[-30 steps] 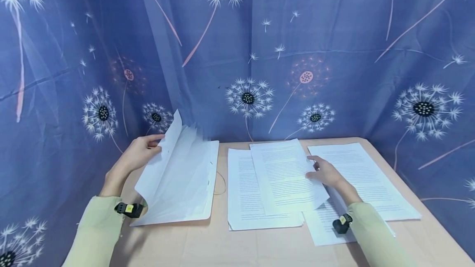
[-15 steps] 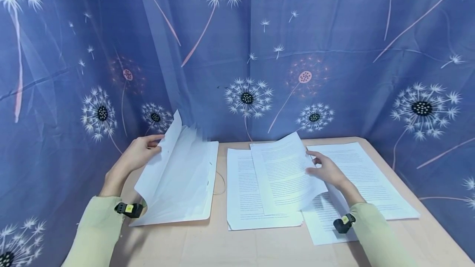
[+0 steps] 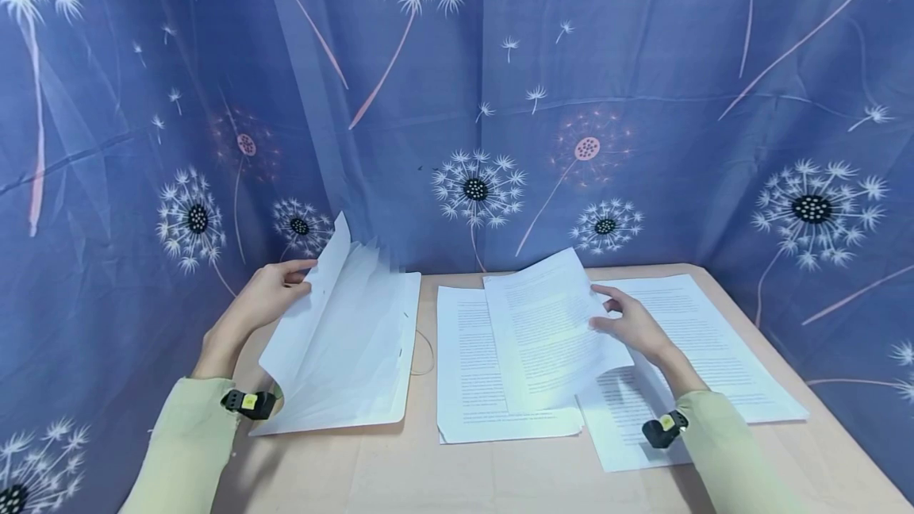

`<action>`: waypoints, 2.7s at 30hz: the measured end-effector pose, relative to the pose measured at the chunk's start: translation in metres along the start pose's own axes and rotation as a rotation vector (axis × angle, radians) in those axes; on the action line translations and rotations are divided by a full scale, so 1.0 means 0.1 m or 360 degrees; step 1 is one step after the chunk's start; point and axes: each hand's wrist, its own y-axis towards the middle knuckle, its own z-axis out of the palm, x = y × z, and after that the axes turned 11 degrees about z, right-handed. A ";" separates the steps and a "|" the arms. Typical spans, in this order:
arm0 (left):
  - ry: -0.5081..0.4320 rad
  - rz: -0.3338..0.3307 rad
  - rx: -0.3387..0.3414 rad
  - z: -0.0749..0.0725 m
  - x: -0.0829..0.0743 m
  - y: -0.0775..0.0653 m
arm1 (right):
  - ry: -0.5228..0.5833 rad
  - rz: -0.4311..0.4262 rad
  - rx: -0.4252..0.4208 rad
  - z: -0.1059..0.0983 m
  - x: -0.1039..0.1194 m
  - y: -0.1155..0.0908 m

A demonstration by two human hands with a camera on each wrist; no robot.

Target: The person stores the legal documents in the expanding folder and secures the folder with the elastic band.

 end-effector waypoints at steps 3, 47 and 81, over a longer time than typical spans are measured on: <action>-0.0012 0.0000 0.0009 0.00 0.00 0.00 | 0.0022 -0.0004 -0.0008 0.00 0.00 0.00; -0.0027 0.0023 0.0012 0.02 -0.03 0.00 | 0.0203 -0.0040 -0.0033 -0.16 0.39 -0.07; -0.0038 0.0007 0.0028 0.04 -0.03 0.02 | 0.0384 -0.0144 0.0002 -0.09 0.93 -0.10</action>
